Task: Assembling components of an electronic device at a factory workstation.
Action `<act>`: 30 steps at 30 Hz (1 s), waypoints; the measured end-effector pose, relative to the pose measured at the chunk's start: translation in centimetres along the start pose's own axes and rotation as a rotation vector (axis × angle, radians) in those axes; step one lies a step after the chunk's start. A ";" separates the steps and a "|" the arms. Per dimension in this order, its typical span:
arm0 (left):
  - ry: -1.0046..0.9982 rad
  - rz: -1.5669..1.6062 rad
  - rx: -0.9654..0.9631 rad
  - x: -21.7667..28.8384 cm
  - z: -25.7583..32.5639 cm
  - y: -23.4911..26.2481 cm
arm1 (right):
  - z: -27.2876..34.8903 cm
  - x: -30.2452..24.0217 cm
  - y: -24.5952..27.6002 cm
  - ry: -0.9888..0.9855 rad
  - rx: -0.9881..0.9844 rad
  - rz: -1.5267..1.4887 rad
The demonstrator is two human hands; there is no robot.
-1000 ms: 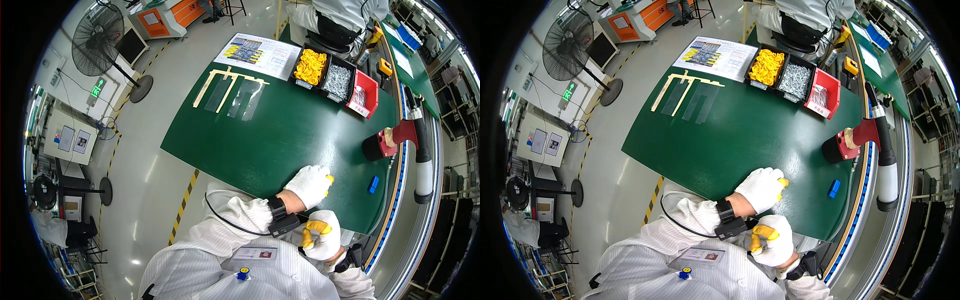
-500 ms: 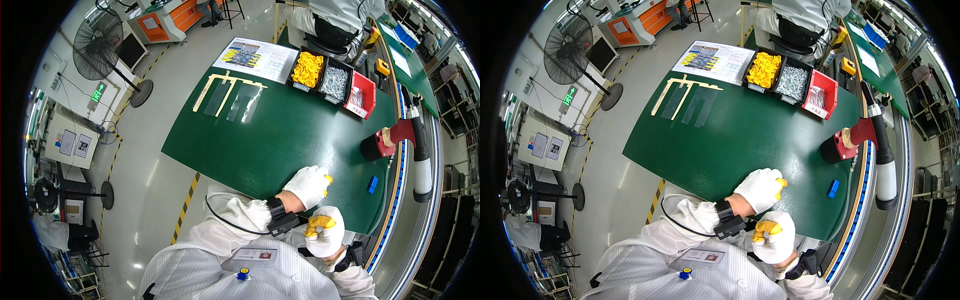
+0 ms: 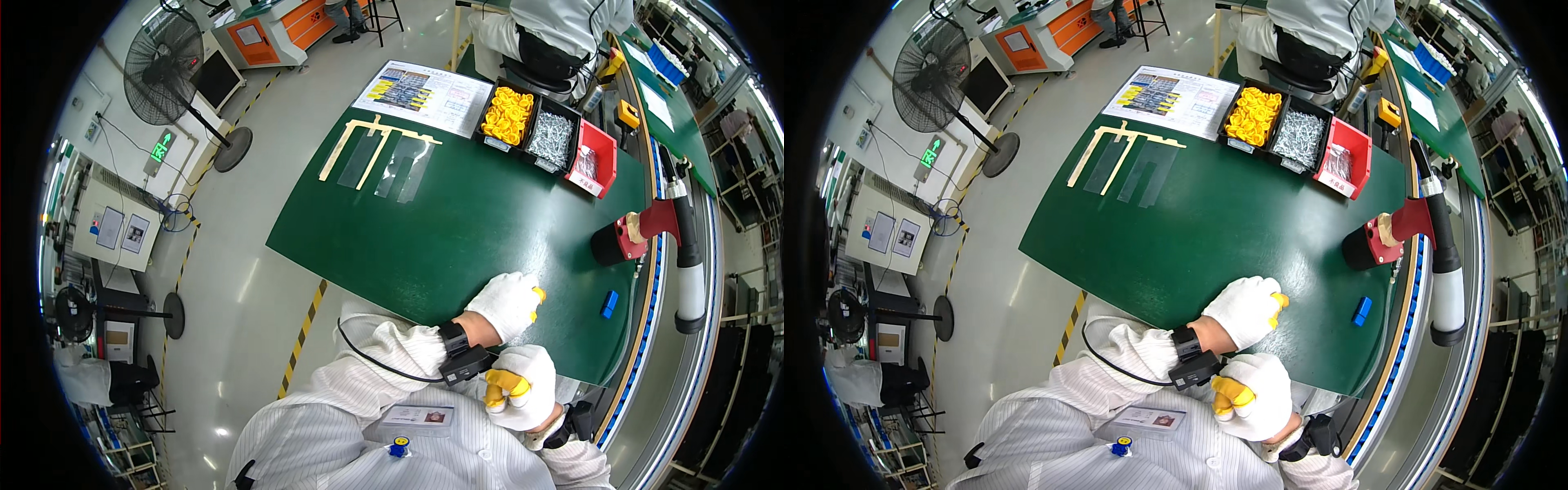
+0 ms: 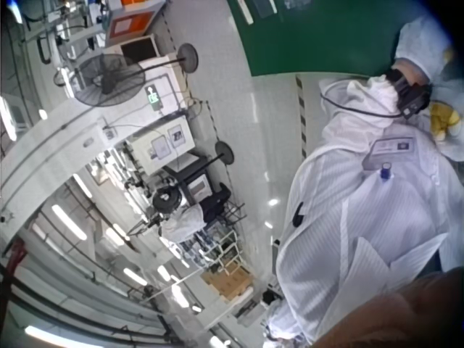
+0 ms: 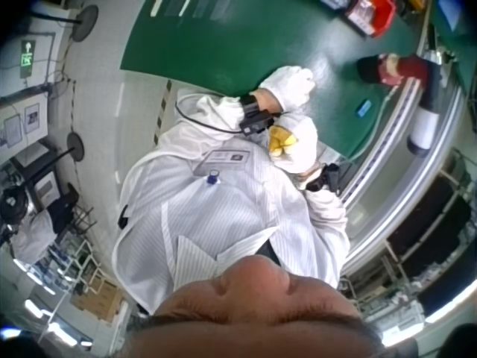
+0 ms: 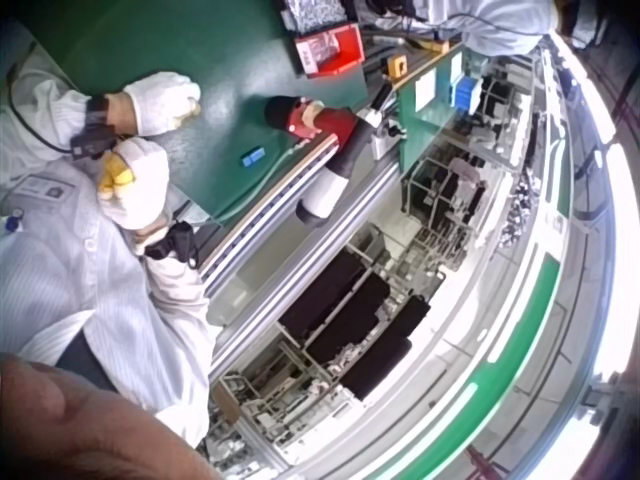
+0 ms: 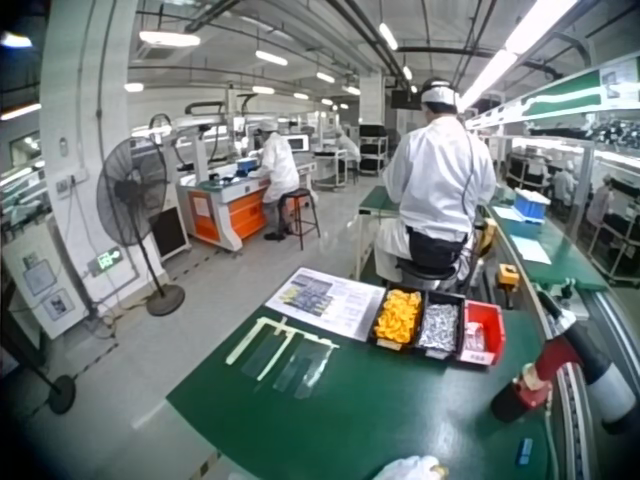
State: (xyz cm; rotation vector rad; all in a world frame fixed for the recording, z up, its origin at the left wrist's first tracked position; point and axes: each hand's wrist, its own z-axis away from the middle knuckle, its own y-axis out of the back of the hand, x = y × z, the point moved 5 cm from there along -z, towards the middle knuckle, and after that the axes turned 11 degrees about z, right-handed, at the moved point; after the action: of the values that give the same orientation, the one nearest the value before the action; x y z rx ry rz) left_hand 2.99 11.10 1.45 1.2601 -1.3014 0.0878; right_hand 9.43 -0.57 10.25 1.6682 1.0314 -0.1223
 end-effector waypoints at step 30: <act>-0.046 0.030 0.035 -2.6 -0.3 -2.0 | -3.3 -0.2 -3.1 0.028 -0.094 0.086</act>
State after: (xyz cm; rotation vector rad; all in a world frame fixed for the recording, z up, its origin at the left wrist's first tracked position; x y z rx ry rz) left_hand 3.58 12.01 -1.67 1.2792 -1.3639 0.1041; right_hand 5.91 2.07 9.34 1.6301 0.9704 0.0053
